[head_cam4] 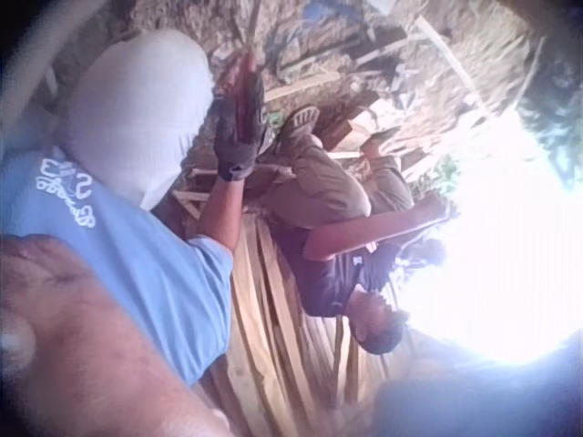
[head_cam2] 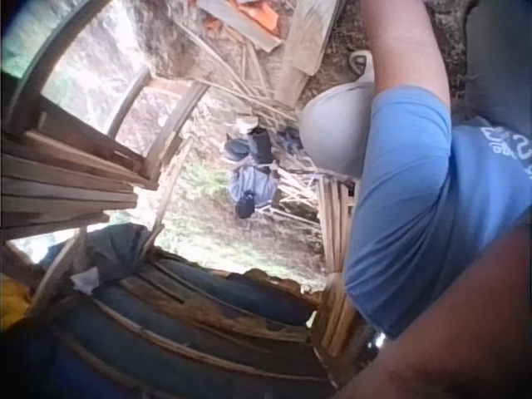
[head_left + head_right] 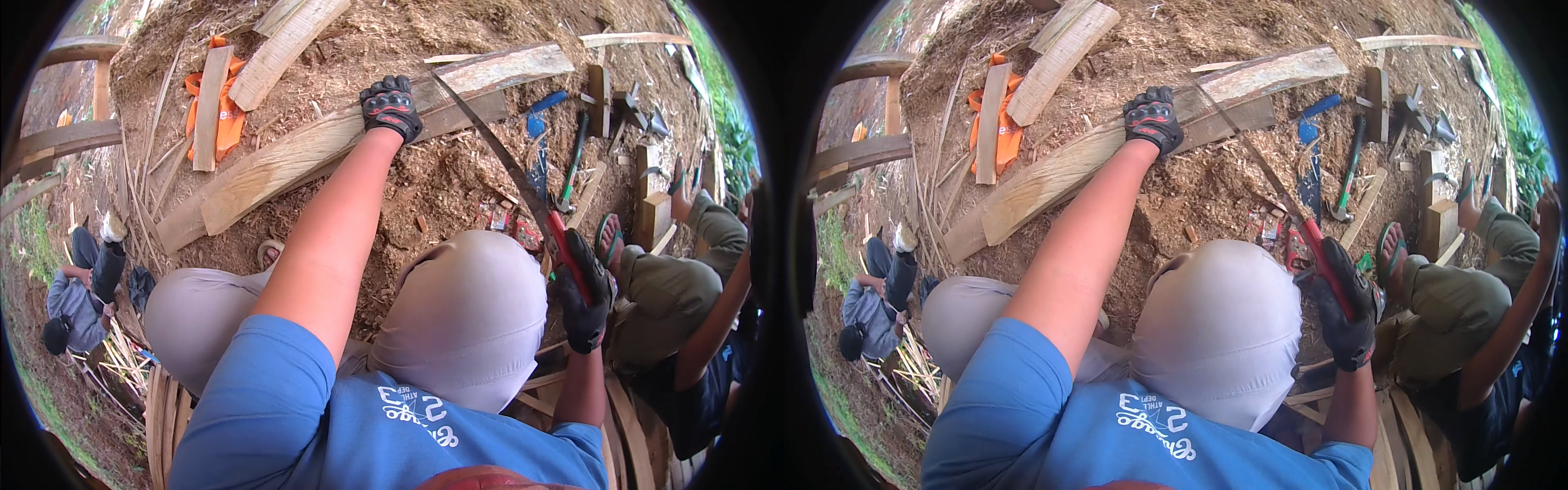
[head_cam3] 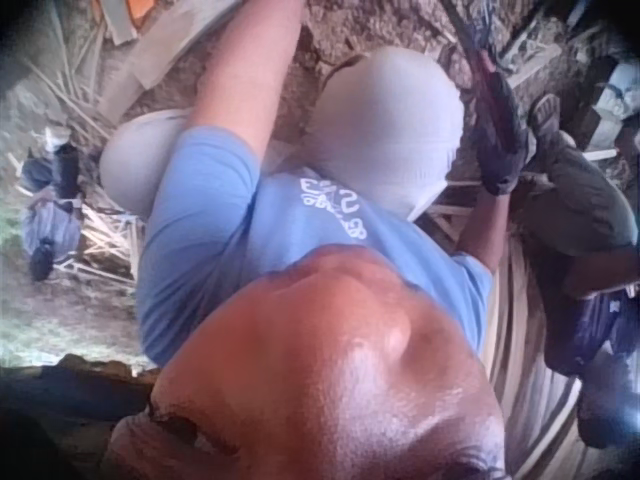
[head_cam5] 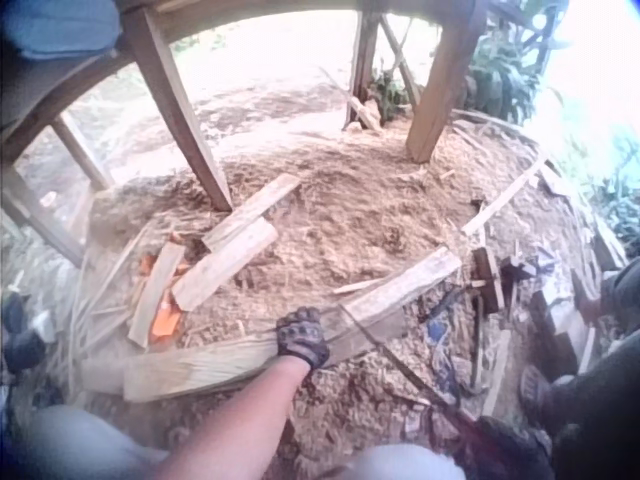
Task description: The person sits on the ground and uses a hand saw to cut a piece of wood. They hold the wood with one hand and saw with the other, then set the saw aside and pick up a piece of wood.
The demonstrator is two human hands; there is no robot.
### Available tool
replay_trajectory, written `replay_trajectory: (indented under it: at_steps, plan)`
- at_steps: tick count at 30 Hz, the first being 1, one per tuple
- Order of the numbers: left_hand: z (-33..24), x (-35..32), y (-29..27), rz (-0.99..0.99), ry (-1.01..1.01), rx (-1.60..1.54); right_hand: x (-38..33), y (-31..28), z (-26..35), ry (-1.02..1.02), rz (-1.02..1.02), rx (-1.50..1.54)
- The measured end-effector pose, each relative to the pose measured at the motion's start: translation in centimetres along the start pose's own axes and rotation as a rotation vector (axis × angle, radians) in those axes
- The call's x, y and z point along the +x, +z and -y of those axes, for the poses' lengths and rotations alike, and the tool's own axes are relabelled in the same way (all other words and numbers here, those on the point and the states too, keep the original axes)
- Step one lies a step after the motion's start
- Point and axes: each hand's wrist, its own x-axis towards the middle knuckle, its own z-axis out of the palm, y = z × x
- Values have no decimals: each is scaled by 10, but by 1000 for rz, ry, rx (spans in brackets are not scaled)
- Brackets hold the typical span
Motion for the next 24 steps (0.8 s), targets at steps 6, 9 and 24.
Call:
replay_trajectory:
  at_steps: [6, 9, 24]
  plan:
    - [0, -1, 1, -16, 13, -32, 28, 20, 14, 119, -62, 161]
    - [1, 0, 7, -52, 9, -33, 49, 31, 10, 61, -67, 114]
    - [5, -1, -7, 54, 46, -18, 19, 3, 4, 103, -3, 50]
